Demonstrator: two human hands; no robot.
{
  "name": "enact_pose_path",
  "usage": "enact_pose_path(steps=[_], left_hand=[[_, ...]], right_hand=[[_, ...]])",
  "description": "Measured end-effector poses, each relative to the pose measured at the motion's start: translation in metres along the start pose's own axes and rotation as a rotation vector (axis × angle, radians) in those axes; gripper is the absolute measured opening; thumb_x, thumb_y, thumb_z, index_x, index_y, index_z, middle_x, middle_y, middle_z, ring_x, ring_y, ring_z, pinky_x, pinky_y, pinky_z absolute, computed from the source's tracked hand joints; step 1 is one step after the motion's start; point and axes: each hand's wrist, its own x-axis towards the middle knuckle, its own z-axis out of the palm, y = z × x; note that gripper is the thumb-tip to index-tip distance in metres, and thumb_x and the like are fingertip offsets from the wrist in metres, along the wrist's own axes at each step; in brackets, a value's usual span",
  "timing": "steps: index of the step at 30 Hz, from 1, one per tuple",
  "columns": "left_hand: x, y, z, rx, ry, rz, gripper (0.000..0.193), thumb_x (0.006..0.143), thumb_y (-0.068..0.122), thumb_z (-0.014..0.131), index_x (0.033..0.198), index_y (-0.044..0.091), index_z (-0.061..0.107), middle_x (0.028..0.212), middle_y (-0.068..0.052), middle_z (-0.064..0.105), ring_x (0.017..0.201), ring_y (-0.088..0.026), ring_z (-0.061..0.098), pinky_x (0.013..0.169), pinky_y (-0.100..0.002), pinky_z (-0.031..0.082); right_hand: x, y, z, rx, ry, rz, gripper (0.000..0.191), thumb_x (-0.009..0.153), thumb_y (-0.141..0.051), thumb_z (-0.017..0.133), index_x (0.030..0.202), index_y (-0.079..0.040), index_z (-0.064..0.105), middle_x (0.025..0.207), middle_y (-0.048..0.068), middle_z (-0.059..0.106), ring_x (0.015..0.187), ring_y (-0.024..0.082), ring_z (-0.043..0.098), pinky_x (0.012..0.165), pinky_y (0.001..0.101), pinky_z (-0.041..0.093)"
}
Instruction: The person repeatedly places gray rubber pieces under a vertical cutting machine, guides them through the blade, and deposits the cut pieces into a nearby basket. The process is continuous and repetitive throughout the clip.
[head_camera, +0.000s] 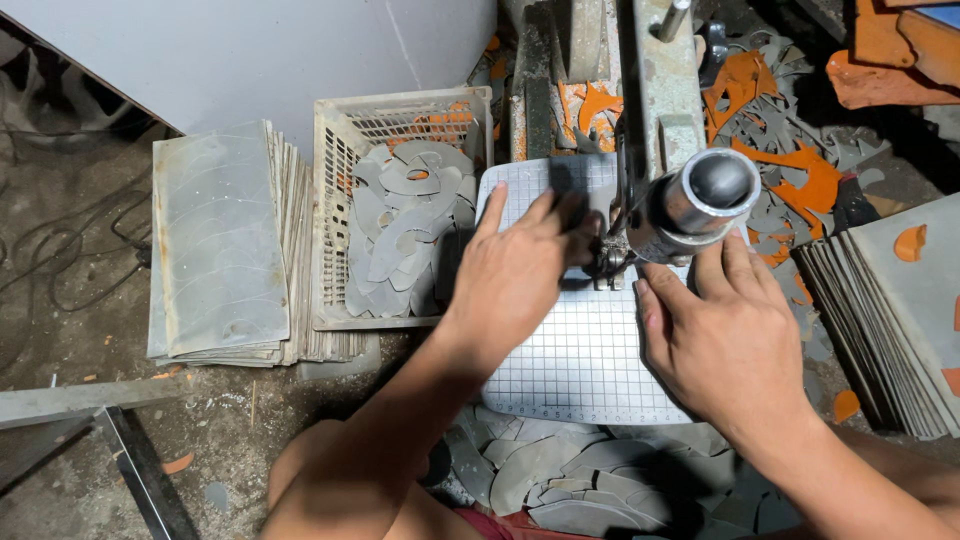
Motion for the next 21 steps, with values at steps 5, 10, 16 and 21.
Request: enact_pose_path(steps=[5,10,16,21], left_hand=[[0.022,-0.019,-0.001,-0.050,0.082,0.031,0.048,0.083,0.002,0.058,0.128,0.011,0.071,0.136,-0.012,0.065,0.132,-0.030,0.058,0.116,-0.063,0.031],[0.032,-0.043,-0.011,-0.101,0.139,-0.183,0.021,0.084,0.024,0.077,0.095,0.007,0.071,0.116,-0.019,0.071,0.096,-0.036,0.073,0.093,-0.051,0.055],[-0.011,-0.094,-0.057,-0.079,0.149,-0.478,0.038,0.087,0.036,0.083,0.101,0.004,0.066,0.093,-0.023,0.074,0.088,-0.039,0.074,0.081,-0.047,0.057],[-0.061,-0.112,-0.098,0.125,-0.035,-0.791,0.055,0.083,0.049,0.083,0.113,0.005,0.070,0.090,-0.026,0.073,0.094,-0.045,0.069,0.083,-0.054,0.051]], right_hand=[[0.009,0.006,0.003,0.137,-0.020,-0.019,0.027,0.087,-0.026,0.068,0.104,-0.007,0.077,0.109,0.020,0.070,0.121,0.045,0.058,0.106,0.0532,0.045],[0.014,0.045,0.009,0.407,-0.070,-0.132,0.024,0.081,-0.021,0.078,0.103,-0.011,0.075,0.102,0.011,0.072,0.103,0.035,0.061,0.091,0.0485,0.049],[-0.029,0.154,0.034,0.072,-0.064,0.100,0.037,0.080,-0.032,0.086,0.106,-0.008,0.074,0.098,0.014,0.074,0.094,0.030,0.066,0.086,0.0439,0.053],[-0.063,0.220,0.090,-0.056,-0.625,0.741,0.054,0.088,-0.040,0.085,0.120,0.002,0.073,0.093,0.024,0.078,0.080,0.034,0.075,0.070,0.0457,0.063]])
